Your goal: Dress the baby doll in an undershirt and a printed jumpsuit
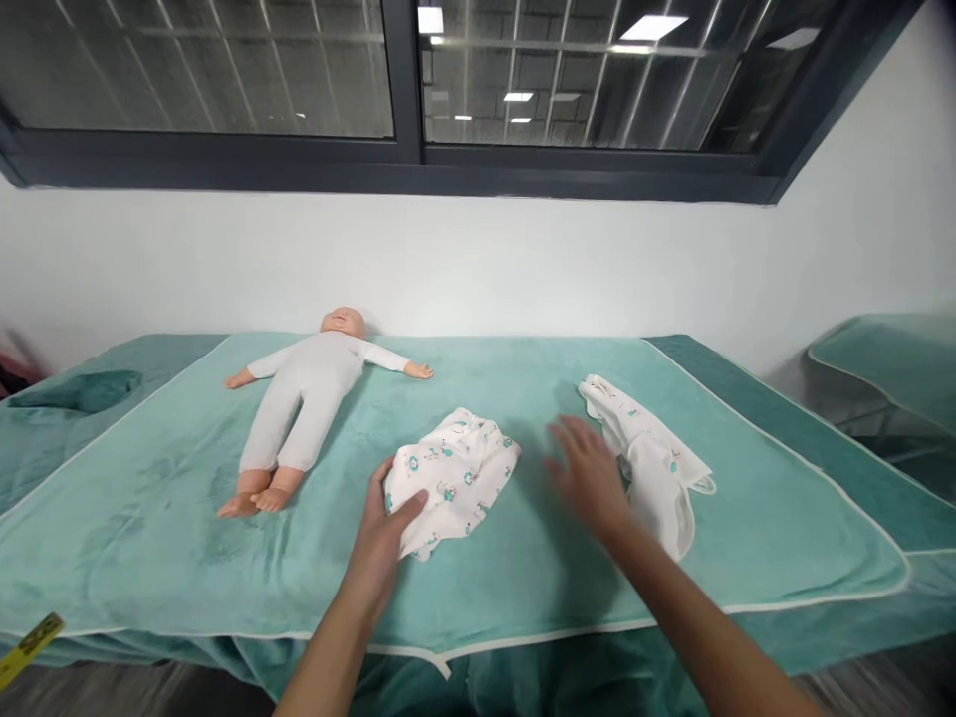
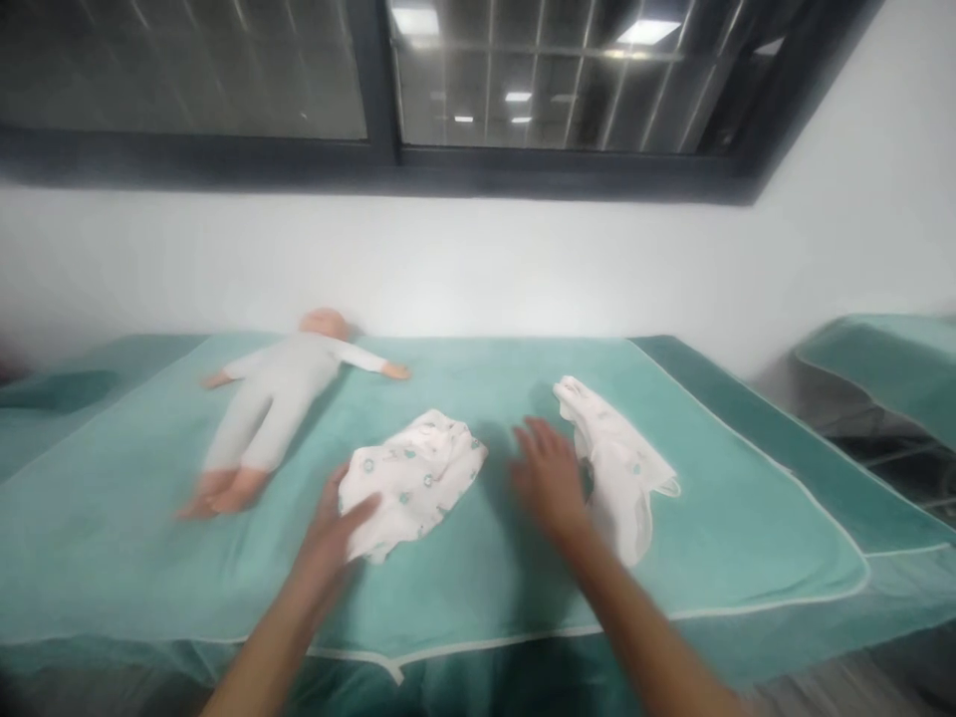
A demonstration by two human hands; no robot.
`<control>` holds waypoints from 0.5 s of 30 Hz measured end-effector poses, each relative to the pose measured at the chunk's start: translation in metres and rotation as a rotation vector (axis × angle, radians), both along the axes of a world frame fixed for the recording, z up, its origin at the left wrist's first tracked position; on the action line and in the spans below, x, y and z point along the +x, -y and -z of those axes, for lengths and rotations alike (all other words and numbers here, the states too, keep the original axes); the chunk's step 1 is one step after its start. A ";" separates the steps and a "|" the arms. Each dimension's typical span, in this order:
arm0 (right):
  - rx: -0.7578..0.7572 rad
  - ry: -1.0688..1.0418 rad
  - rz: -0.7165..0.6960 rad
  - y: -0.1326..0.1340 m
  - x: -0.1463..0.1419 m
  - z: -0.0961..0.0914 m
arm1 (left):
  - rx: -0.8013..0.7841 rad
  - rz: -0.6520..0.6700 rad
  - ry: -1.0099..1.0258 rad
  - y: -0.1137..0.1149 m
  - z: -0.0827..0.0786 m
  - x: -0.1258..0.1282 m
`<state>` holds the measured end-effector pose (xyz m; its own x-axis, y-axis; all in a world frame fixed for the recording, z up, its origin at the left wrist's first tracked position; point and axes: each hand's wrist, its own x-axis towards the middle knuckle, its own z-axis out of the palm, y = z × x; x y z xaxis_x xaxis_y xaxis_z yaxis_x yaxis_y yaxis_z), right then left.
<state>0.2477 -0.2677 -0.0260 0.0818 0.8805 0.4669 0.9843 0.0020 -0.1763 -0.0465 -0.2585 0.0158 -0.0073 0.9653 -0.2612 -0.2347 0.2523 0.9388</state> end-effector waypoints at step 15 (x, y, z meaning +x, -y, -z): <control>-0.021 -0.919 0.127 0.038 0.091 -0.092 | 0.017 0.526 0.168 -0.017 -0.003 0.148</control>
<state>0.3386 -0.3061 0.0663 0.5086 0.8470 0.1549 0.4506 -0.1085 -0.8861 0.1012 -0.2418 0.0185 0.5174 0.8318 -0.2013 -0.2280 0.3607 0.9044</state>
